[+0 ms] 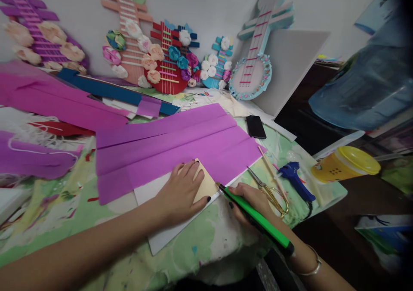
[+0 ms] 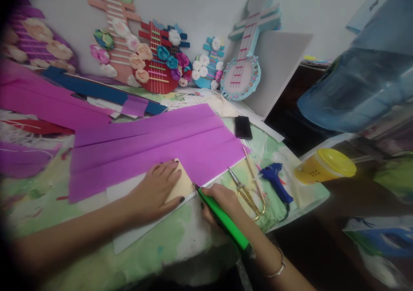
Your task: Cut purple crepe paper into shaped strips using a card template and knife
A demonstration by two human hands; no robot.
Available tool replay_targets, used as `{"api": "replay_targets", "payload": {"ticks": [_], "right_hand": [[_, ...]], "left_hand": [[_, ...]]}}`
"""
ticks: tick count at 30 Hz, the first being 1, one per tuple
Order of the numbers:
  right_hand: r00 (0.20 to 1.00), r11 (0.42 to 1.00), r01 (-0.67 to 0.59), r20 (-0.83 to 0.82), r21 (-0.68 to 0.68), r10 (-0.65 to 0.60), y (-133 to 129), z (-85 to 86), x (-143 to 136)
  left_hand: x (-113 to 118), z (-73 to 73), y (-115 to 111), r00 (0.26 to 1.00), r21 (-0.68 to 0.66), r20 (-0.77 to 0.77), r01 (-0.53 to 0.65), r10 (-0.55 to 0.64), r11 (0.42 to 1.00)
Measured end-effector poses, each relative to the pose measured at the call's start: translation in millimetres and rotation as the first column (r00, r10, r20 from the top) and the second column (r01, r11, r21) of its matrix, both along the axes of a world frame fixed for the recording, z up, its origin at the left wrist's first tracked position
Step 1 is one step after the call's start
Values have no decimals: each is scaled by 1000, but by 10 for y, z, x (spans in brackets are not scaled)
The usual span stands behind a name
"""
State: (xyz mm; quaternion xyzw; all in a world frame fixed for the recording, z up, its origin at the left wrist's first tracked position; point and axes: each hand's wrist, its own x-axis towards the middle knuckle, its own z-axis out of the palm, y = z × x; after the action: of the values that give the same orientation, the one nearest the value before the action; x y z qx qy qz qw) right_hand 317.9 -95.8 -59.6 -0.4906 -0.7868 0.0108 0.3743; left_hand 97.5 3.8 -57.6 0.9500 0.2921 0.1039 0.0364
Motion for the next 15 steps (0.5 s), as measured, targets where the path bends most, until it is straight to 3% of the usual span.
{"api": "replay_targets", "payload": {"ticks": [9,15], "right_hand": [[998,997,67,11,45,-67,-34,-33,5],[999,998,47,8,32,-47,-52,-12,19]], "left_hand": [[-10,-25,8,1000,-14,-12,4,-4,1000],[-10,-32,8,1000,-11,5,1,-1,1000]]}}
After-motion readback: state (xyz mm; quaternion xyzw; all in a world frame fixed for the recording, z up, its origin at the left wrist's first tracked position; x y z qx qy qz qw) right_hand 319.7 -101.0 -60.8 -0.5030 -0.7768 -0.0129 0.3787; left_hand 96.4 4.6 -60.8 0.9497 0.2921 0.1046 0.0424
